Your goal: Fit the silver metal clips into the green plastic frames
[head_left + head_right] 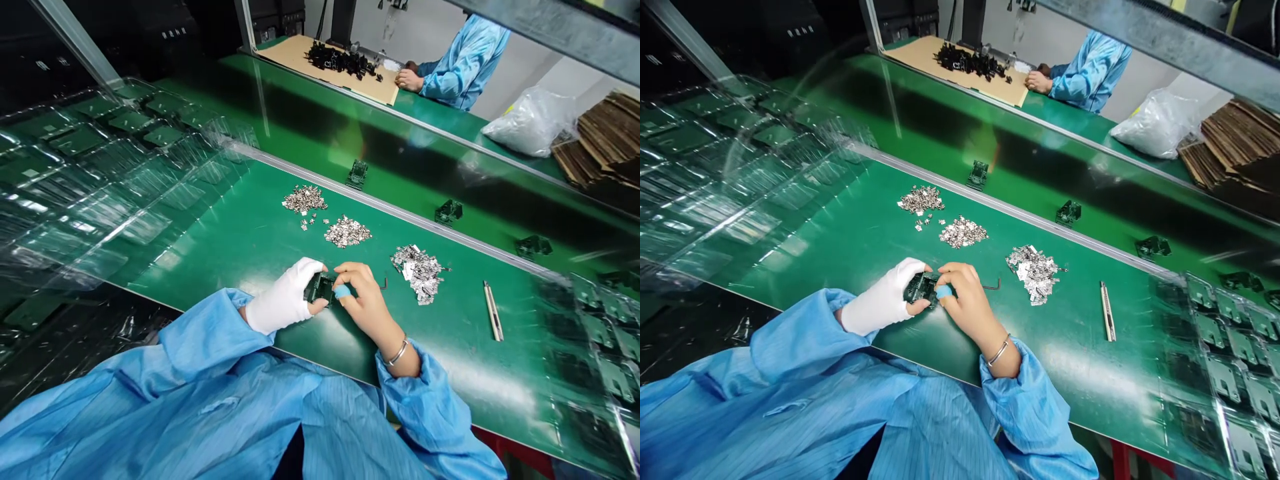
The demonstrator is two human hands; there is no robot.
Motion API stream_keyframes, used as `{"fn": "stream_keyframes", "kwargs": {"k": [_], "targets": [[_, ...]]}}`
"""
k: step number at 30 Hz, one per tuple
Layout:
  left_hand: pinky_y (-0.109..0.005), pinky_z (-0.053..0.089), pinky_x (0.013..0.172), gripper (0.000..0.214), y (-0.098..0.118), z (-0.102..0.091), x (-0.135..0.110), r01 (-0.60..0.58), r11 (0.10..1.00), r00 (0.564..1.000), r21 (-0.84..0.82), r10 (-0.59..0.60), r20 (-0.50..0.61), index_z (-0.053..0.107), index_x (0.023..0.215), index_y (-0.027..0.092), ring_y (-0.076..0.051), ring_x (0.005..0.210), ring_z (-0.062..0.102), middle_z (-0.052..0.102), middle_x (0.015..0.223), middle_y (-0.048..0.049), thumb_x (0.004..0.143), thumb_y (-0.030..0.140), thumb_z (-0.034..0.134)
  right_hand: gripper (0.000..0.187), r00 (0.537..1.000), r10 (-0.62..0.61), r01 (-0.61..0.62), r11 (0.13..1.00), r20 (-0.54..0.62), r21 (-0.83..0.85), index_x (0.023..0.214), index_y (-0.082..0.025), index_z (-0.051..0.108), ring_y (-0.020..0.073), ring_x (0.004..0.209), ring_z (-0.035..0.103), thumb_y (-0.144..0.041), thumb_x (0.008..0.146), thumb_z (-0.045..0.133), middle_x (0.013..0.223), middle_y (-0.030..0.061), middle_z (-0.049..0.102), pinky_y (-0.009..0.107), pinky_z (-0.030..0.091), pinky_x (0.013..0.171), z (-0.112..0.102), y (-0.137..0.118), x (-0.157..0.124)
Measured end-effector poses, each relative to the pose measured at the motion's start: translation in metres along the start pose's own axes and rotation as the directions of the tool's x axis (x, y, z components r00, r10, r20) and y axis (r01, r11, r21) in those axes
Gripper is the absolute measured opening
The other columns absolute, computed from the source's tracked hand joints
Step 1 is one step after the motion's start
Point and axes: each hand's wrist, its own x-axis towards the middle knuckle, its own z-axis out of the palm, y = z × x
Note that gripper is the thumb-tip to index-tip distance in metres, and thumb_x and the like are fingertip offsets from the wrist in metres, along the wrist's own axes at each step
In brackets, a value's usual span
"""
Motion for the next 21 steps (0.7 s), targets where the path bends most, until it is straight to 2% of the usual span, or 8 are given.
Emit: {"fn": "stream_keyframes", "kwargs": {"k": [3,10,14,18,21], "targets": [[-0.039,0.049,0.088,0.041,0.009,0.002,0.003,-0.075,0.996,0.996,0.049,0.077,-0.039,0.047,0.111,0.014,-0.024,0.099,0.056,0.053,0.105,-0.0107,0.076,0.03,0.061,0.016,1.0,0.003,-0.004,0.998,-0.018,-0.056,0.085,-0.022,0.055,0.0215,0.103,0.054,-0.009,0.081,0.047,0.104,0.0068,0.06,0.04,0.042,0.09,0.002,-0.001,-0.002],[-0.044,0.049,0.085,0.042,0.014,0.007,0.001,-0.111,0.963,0.988,0.245,0.133,-0.076,0.049,0.109,0.011,-0.029,0.098,0.056,0.056,0.105,-0.0146,0.071,0.025,0.061,0.023,0.998,0.061,-0.064,0.988,-0.021,-0.144,0.091,-0.02,0.052,0.0218,0.1,0.054,-0.006,0.077,0.041,0.103,0.0099,0.059,0.038,0.046,0.087,0.009,0.001,-0.004],[-0.042,0.048,0.09,0.045,0.017,0.003,0.004,-0.059,0.978,0.998,0.199,0.062,-0.01,0.049,0.112,0.012,-0.028,0.103,0.056,0.056,0.108,-0.0142,0.072,0.029,0.061,0.023,0.99,0.137,-0.139,0.982,-0.027,-0.125,0.093,-0.021,0.052,0.0188,0.098,0.058,-0.007,0.08,0.039,0.102,0.0075,0.061,0.032,0.048,0.085,0.009,0.001,-0.004],[-0.04,0.046,0.094,0.055,0.021,-0.009,0.014,0.027,0.99,0.992,0.136,-0.043,0.118,0.046,0.121,0.014,-0.027,0.109,0.055,0.056,0.118,-0.0136,0.074,0.039,0.061,0.022,0.987,0.162,-0.163,0.975,-0.015,-0.152,0.092,-0.021,0.056,0.0181,0.09,0.062,-0.008,0.081,0.041,0.093,0.0052,0.065,0.03,0.05,0.082,0.005,0.001,-0.004],[-0.038,0.047,0.088,0.029,0.027,-0.02,0.024,0.062,0.964,0.973,0.26,-0.117,0.201,0.057,0.107,0.016,-0.025,0.1,0.059,0.063,0.104,-0.0094,0.081,0.029,0.052,0.026,0.99,0.135,-0.125,0.972,0.04,-0.197,0.096,-0.02,0.058,0.0192,0.094,0.062,-0.007,0.08,0.043,0.097,0.0065,0.066,0.032,0.05,0.084,0.005,0.001,-0.004]]}}
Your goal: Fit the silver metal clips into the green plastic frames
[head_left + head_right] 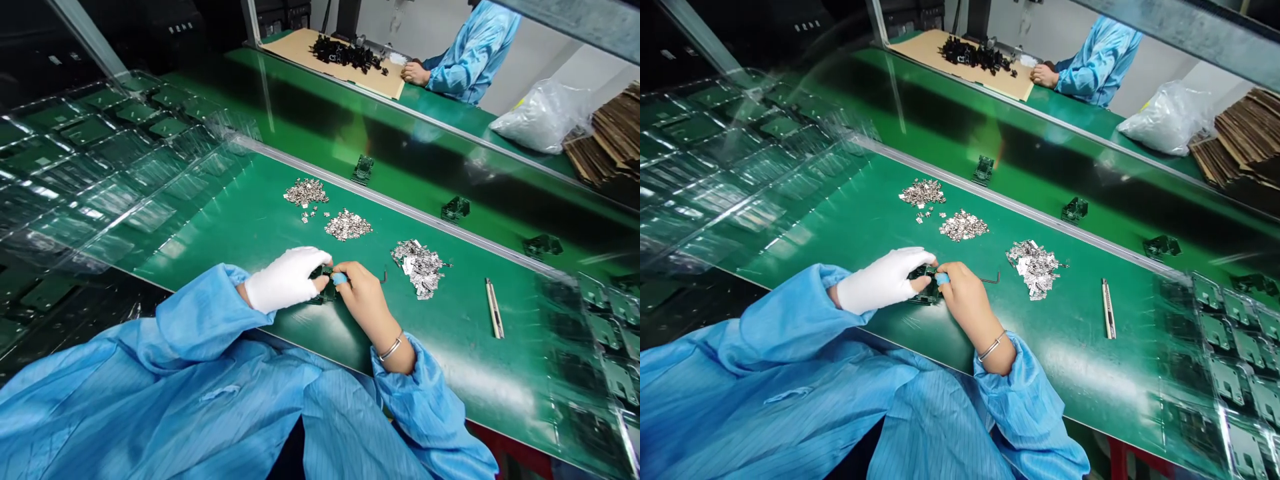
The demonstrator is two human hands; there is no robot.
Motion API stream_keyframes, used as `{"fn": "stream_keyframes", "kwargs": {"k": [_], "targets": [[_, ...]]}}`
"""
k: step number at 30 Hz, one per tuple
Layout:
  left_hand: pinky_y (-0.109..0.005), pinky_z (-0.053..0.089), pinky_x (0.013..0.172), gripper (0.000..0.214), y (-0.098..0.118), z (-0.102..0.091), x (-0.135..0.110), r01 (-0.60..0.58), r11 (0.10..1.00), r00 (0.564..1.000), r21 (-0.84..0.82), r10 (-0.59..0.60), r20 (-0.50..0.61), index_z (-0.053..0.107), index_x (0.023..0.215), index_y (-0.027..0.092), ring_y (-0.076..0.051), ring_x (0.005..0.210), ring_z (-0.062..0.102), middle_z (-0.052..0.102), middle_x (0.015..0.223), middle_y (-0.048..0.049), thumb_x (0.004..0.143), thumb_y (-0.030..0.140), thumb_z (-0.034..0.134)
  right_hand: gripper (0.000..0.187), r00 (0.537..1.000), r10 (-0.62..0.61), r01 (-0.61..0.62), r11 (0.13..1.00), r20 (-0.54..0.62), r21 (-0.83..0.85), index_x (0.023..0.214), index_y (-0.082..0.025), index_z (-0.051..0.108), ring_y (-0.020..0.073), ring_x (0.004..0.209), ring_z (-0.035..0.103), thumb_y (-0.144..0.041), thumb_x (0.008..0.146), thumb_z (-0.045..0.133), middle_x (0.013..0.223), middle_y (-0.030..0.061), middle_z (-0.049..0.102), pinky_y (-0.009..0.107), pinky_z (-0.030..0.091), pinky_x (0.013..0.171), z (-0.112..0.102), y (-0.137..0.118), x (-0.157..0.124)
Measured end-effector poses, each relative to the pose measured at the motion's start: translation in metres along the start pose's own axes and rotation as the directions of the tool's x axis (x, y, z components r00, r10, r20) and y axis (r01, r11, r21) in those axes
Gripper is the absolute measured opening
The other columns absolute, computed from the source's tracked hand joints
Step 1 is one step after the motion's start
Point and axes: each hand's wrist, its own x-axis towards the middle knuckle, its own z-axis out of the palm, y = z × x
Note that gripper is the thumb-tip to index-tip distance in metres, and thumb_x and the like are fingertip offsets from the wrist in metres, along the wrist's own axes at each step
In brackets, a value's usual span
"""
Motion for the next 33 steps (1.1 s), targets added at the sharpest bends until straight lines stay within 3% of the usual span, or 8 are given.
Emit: {"fn": "stream_keyframes", "kwargs": {"k": [3,8,20,33], "targets": [[-0.038,0.047,0.084,0.015,0.005,-0.009,0.006,-0.04,0.98,0.998,0.196,0.031,0.047,0.063,0.085,0.016,-0.025,0.087,0.061,0.063,0.082,-0.0074,0.081,0.021,0.049,0.033,0.998,-0.048,0.048,0.999,0.029,-0.013,0.102,-0.02,0.057,0.0193,0.1,0.061,-0.004,0.079,0.04,0.103,0.0077,0.066,0.033,0.049,0.088,0.002,-0.001,0.0],[-0.042,0.04,0.098,0.014,0.009,-0.009,0.007,-0.117,0.917,0.993,0.382,0.108,0.046,0.062,0.078,0.014,-0.021,0.076,0.062,0.063,0.072,-0.0071,0.08,0.017,0.049,0.033,0.992,-0.11,0.113,0.992,0.056,-0.059,0.103,-0.017,0.056,0.0206,0.1,0.061,-0.003,0.079,0.04,0.106,0.0106,0.065,0.033,0.051,0.087,0.005,-0.004,-0.002],[-0.042,0.041,0.099,0.014,0.006,-0.008,0.006,-0.134,0.933,0.991,0.334,0.124,0.051,0.064,0.074,0.015,-0.021,0.075,0.064,0.066,0.073,-0.007,0.081,0.016,0.051,0.029,0.98,-0.199,0.201,0.973,0.025,-0.116,0.097,-0.02,0.05,0.022,0.09,0.062,-0.004,0.076,0.039,0.095,0.0095,0.063,0.035,0.053,0.077,0.009,-0.003,-0.002],[-0.041,0.039,0.101,0.014,0.001,-0.007,0.004,-0.137,0.945,0.99,0.297,0.122,0.069,0.064,0.072,0.017,-0.02,0.075,0.064,0.066,0.07,-0.0043,0.078,0.016,0.052,0.024,0.979,-0.199,0.204,0.968,0.048,-0.146,0.093,-0.02,0.051,0.0218,0.084,0.061,-0.006,0.078,0.04,0.09,0.009,0.062,0.033,0.051,0.072,0.009,-0.011,-0.002]]}}
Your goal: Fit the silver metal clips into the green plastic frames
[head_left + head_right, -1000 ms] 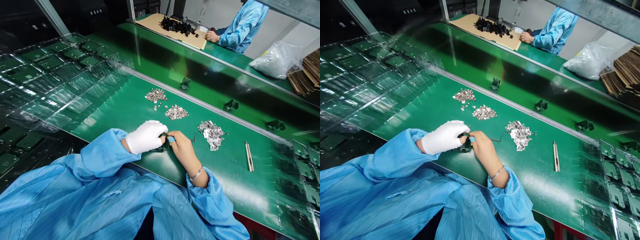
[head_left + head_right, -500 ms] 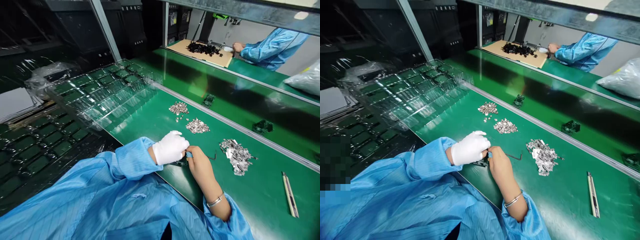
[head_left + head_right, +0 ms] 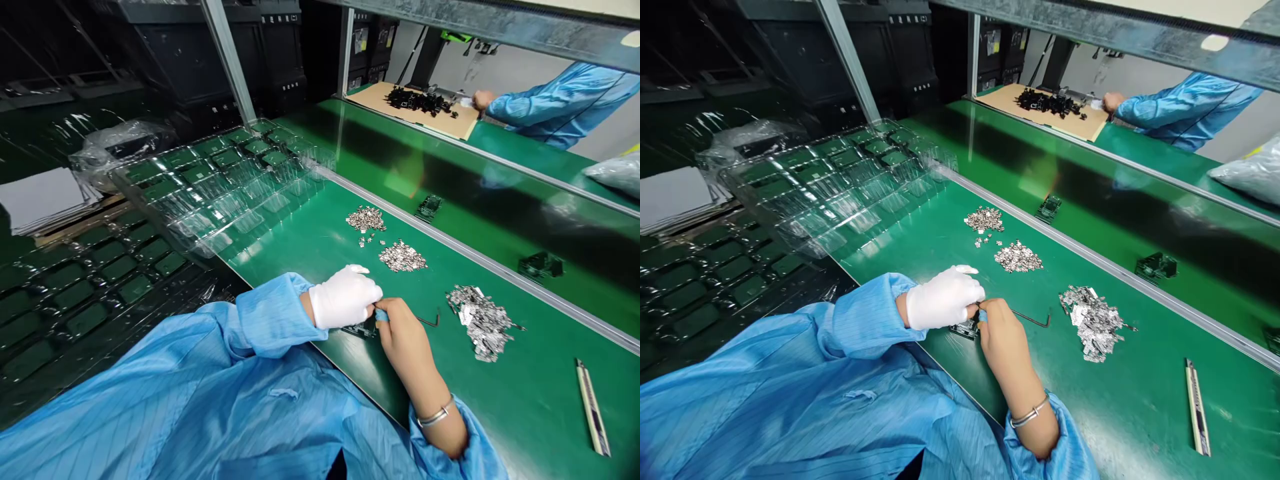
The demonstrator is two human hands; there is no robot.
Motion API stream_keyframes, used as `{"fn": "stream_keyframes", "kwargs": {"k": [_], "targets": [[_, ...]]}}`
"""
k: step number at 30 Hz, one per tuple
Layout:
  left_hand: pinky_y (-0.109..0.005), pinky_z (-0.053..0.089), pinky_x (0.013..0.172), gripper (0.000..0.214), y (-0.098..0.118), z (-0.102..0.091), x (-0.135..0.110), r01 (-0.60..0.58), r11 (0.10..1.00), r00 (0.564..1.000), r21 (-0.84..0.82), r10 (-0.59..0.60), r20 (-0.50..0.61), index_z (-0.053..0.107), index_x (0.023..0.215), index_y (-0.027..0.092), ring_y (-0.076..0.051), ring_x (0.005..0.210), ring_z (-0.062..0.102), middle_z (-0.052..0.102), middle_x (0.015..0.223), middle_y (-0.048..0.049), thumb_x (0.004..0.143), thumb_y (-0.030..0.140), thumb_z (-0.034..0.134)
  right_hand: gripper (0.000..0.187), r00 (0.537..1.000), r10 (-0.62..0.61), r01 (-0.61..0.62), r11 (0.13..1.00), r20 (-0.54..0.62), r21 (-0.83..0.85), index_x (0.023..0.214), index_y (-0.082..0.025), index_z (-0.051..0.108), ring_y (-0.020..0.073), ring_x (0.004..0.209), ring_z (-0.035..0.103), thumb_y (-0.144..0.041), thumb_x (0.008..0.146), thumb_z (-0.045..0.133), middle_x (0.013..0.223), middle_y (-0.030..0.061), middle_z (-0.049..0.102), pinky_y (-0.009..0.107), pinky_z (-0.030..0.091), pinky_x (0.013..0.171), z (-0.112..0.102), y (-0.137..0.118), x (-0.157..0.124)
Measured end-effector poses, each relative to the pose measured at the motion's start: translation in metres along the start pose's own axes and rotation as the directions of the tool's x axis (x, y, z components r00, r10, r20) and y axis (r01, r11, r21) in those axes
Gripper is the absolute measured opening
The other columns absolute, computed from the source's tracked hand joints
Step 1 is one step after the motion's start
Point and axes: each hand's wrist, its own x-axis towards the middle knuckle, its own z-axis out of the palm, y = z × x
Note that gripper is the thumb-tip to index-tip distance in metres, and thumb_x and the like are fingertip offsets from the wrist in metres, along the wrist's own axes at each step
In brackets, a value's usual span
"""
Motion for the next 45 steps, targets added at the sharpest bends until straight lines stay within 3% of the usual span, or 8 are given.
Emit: {"fn": "stream_keyframes", "kwargs": {"k": [5,10,13,18,22,31,40,45], "targets": [[-0.041,0.038,0.104,0.015,-0.005,-0.003,0.0,-0.012,0.999,1.0,-0.052,0.013,0.027,0.065,0.079,0.017,-0.02,0.082,0.064,0.067,0.077,-0.0039,0.082,0.017,0.051,0.021,0.994,0.111,-0.111,0.992,-0.004,0.052,0.09,-0.021,0.053,0.0207,0.082,0.061,-0.008,0.079,0.041,0.088,0.0075,0.062,0.031,0.049,0.073,-0.003,-0.004,0.001],[-0.039,0.042,0.101,0.043,-0.013,-0.001,-0.01,0.105,0.952,0.981,-0.289,-0.146,-0.125,0.052,0.124,0.015,-0.025,0.119,0.052,0.057,0.126,-0.012,0.087,0.037,0.052,0.017,0.935,0.353,-0.349,0.934,-0.046,0.082,0.086,-0.021,0.055,0.0184,0.073,0.06,-0.01,0.078,0.044,0.079,0.0039,0.063,0.028,0.046,0.067,-0.008,0.009,0.002],[-0.042,0.036,0.108,0.059,-0.011,0.008,-0.019,0.088,0.944,0.987,-0.318,-0.126,-0.102,0.047,0.128,0.013,-0.029,0.128,0.044,0.047,0.137,-0.0153,0.078,0.04,0.063,0.02,0.905,0.422,-0.425,0.903,0.053,0.062,0.089,-0.021,0.057,0.0181,0.07,0.06,-0.009,0.079,0.044,0.077,0.0025,0.065,0.027,0.044,0.066,-0.008,0.021,0.002],[-0.041,0.038,0.107,0.056,-0.01,0.029,-0.028,0.118,0.928,0.987,-0.353,-0.147,-0.058,0.044,0.127,0.013,-0.028,0.125,0.047,0.049,0.134,-0.0145,0.075,0.022,0.061,0.024,0.916,0.381,-0.369,0.923,0.127,-0.106,0.095,-0.019,0.061,0.0222,0.093,0.056,-0.007,0.08,0.046,0.097,0.0077,0.065,0.032,0.044,0.08,-0.013,0.036,-0.001],[-0.041,0.042,0.104,0.067,-0.018,0.035,-0.031,0.207,0.856,0.97,-0.474,-0.241,-0.013,0.035,0.132,0.015,-0.028,0.121,0.05,0.051,0.132,-0.0125,0.072,0.026,0.063,0.023,0.915,0.364,-0.327,0.922,0.174,-0.209,0.088,-0.018,0.06,0.0244,0.091,0.052,-0.004,0.079,0.045,0.096,0.0097,0.061,0.036,0.042,0.081,-0.014,0.041,-0.004],[-0.039,0.041,0.103,0.06,-0.028,0.036,-0.031,0.218,0.832,0.973,-0.511,-0.227,0.044,0.04,0.13,0.016,-0.027,0.122,0.05,0.052,0.131,-0.0109,0.075,0.027,0.059,0.03,0.938,0.246,-0.268,0.961,0.245,0.063,0.095,-0.019,0.056,0.0207,0.093,0.056,-0.001,0.076,0.041,0.096,0.0071,0.061,0.032,0.045,0.083,-0.002,0.037,-0.003],[-0.04,0.041,0.104,0.058,-0.028,0.034,-0.03,0.197,0.854,0.978,-0.482,-0.208,0.032,0.041,0.128,0.013,-0.026,0.12,0.051,0.053,0.127,-0.0119,0.074,0.019,0.062,0.03,0.879,0.351,-0.342,0.936,0.323,-0.087,0.094,-0.021,0.056,0.021,0.088,0.057,-0.001,0.075,0.043,0.094,0.007,0.061,0.029,0.045,0.072,-0.006,0.023,0.005],[-0.041,0.042,0.103,0.059,-0.028,0.034,-0.031,0.195,0.867,0.979,-0.458,-0.202,0.035,0.041,0.127,0.013,-0.027,0.119,0.051,0.054,0.126,-0.0119,0.074,0.019,0.064,0.029,0.881,0.322,-0.394,0.905,0.346,0.16,0.092,-0.022,0.057,0.0171,0.087,0.059,-0.001,0.076,0.046,0.093,0.0021,0.062,0.027,0.045,0.076,-0.014,0.033,0.001]]}}
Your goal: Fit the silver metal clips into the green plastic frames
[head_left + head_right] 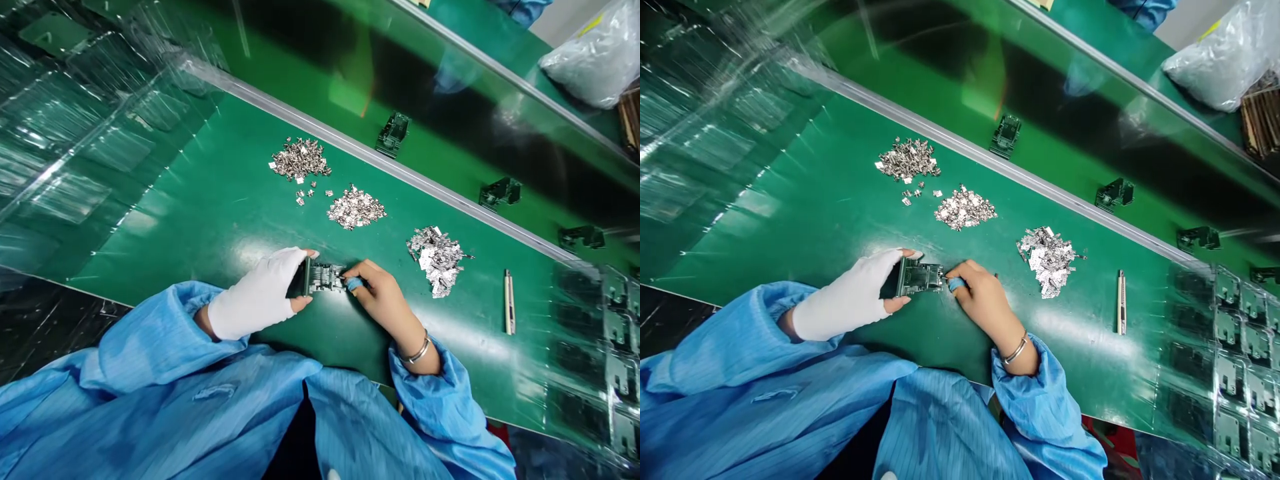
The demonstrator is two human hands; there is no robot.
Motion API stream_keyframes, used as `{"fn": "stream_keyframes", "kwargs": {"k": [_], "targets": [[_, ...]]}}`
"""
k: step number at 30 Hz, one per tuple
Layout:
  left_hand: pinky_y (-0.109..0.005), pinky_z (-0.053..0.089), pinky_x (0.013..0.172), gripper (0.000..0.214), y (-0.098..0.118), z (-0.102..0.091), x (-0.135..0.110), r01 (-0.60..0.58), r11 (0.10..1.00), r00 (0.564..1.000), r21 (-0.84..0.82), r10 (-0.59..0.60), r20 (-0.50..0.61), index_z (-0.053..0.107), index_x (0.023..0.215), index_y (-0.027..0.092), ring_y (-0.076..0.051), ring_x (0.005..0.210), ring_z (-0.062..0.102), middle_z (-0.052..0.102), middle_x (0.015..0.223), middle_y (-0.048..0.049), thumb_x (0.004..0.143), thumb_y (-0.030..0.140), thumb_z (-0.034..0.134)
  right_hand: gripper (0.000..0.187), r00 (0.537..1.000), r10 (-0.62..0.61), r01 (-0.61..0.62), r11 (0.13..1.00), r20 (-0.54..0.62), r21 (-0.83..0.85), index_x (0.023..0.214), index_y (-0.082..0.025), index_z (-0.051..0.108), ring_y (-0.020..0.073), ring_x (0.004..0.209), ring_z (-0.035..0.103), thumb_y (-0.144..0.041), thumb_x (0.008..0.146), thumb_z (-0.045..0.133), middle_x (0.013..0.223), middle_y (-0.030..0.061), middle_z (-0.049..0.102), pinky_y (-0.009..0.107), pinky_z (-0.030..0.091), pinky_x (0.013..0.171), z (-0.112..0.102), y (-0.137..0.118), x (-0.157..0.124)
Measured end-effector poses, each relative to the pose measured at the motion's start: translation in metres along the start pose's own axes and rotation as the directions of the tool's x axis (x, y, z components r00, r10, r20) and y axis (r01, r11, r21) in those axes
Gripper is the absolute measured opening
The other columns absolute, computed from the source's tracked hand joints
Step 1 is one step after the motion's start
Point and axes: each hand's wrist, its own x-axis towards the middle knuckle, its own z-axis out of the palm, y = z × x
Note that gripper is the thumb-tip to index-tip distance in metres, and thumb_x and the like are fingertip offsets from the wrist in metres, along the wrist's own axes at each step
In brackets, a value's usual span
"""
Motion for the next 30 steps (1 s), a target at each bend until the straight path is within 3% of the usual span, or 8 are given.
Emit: {"fn": "stream_keyframes", "kwargs": {"k": [5,10,13,18,21,23,26,30], "targets": [[-0.041,0.042,0.103,0.06,0.001,-0.002,-0.001,-0.006,1.0,1.0,0.02,0.006,-0.003,0.041,0.128,0.012,-0.027,0.119,0.051,0.054,0.126,-0.0128,0.073,0.018,0.065,0.03,0.998,-0.032,0.037,0.994,0.045,-0.099,0.094,-0.021,0.058,0.0201,0.092,0.058,-0.002,0.075,0.047,0.095,0.0046,0.062,0.03,0.045,0.078,0.002,-0.002,-0.004],[-0.04,0.042,0.103,0.059,0.002,-0.003,0.0,-0.015,1.0,1.0,0.024,0.015,-0.012,0.043,0.127,0.011,-0.028,0.118,0.052,0.056,0.124,-0.0131,0.073,0.019,0.065,0.027,0.999,0.035,-0.024,0.968,0.041,-0.25,0.093,-0.021,0.058,0.0221,0.089,0.057,-0.002,0.075,0.047,0.094,0.007,0.063,0.03,0.046,0.071,0.008,-0.013,-0.005],[-0.04,0.043,0.102,0.055,0.001,-0.003,0.0,-0.021,1.0,0.999,-0.006,0.02,-0.037,0.045,0.125,0.012,-0.027,0.117,0.054,0.057,0.124,-0.0122,0.074,0.022,0.064,0.03,1.0,0.014,-0.016,0.991,-0.01,-0.13,0.096,-0.021,0.059,0.0206,0.09,0.058,-0.002,0.076,0.047,0.094,0.0055,0.063,0.031,0.047,0.076,0.007,-0.007,-0.003],[-0.042,0.041,0.106,0.052,-0.003,0.001,-0.001,-0.09,0.989,0.986,-0.119,0.072,-0.152,0.043,0.126,0.017,-0.026,0.122,0.051,0.052,0.132,-0.0111,0.08,0.03,0.061,0.021,0.964,-0.068,0.066,0.998,-0.259,-0.015,0.099,-0.021,0.064,0.0241,0.105,0.054,-0.014,0.085,0.05,0.109,0.0088,0.062,0.043,0.042,0.093,0.009,0.002,0.003],[-0.045,0.039,0.108,0.053,-0.005,0.004,-0.003,-0.18,0.972,0.97,-0.149,0.151,-0.19,0.039,0.129,0.019,-0.027,0.126,0.048,0.049,0.136,-0.0119,0.083,0.035,0.06,0.012,0.943,-0.083,0.15,0.97,-0.321,0.19,0.092,-0.022,0.062,0.0198,0.099,0.058,-0.022,0.088,0.051,0.101,0.006,0.064,0.038,0.046,0.09,0.01,-0.004,0.004],[-0.049,0.036,0.11,0.066,-0.006,0.005,-0.005,-0.239,0.961,0.957,-0.136,0.21,-0.201,0.033,0.136,0.02,-0.03,0.13,0.042,0.043,0.141,-0.0136,0.081,0.041,0.063,0.007,0.919,-0.078,0.177,0.958,-0.387,0.226,0.088,-0.023,0.06,0.0178,0.093,0.06,-0.025,0.087,0.054,0.095,0.004,0.065,0.038,0.045,0.092,0.01,-0.011,0.001],[-0.051,0.035,0.11,0.082,-0.01,0.009,-0.006,-0.266,0.961,0.944,-0.07,0.245,-0.223,0.02,0.145,0.019,-0.033,0.134,0.036,0.033,0.148,-0.0158,0.08,0.046,0.063,0.008,0.882,-0.236,0.252,0.968,-0.408,-0.015,0.092,-0.022,0.058,0.0186,0.1,0.058,-0.025,0.085,0.058,0.099,0.004,0.065,0.047,0.027,0.11,0.014,-0.022,-0.007],[-0.048,0.041,0.105,0.073,-0.013,0.015,-0.002,-0.242,0.967,0.941,0.083,0.254,-0.223,0.029,0.141,0.017,-0.033,0.127,0.045,0.043,0.14,-0.0158,0.08,0.044,0.059,0.017,0.83,-0.518,0.445,0.839,-0.207,-0.315,0.101,-0.019,0.059,0.0207,0.114,0.051,-0.024,0.085,0.057,0.108,0.0054,0.065,0.049,0.008,0.116,0.019,-0.029,-0.012]]}}
